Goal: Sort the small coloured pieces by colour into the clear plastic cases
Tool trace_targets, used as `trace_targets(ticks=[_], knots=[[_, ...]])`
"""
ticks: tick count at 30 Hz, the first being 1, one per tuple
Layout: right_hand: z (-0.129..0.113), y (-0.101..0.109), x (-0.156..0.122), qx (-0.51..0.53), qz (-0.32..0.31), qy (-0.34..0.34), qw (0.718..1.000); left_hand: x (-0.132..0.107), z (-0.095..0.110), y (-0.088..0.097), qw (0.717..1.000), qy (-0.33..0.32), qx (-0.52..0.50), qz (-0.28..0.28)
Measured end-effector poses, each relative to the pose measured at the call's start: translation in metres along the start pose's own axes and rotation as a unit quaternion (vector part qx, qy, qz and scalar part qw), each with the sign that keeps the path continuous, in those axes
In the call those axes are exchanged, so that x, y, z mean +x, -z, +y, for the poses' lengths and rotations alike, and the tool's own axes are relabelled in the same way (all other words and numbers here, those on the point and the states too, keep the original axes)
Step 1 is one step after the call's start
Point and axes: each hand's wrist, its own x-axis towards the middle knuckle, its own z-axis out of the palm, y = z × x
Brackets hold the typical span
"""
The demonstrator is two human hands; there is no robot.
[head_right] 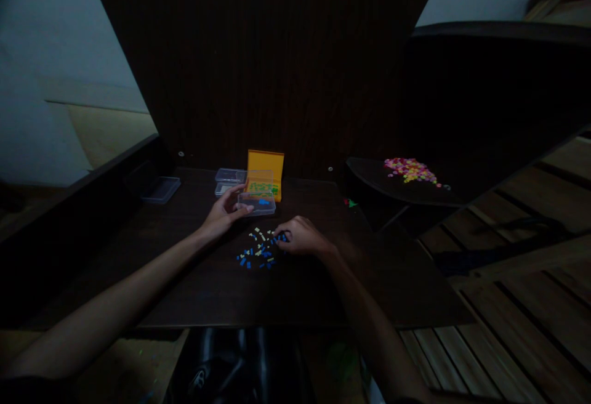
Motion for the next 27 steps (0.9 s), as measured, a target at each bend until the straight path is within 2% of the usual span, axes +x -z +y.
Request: trace_targets(ticks=[10, 16, 27], knots=[[0.0049, -0.0057, 0.0022, 0.02, -0.009, 0.025, 0.999, -0.0006, 0.0002, 0.0001, 1.0, 0.001, -0.004, 0.0], [-0.0006, -0.0027, 0.002, 0.031, -0.02, 0.028, 0.999, -0.0002, -0.0001, 0.0003, 1.0, 0.002, 0.001, -0.004], [-0.0014, -0.0007, 0.0009, 0.02, -0.023, -0.001, 1.0, 0.0002, -0.0007, -0.0001, 1.0, 0.001, 0.003, -0.007]])
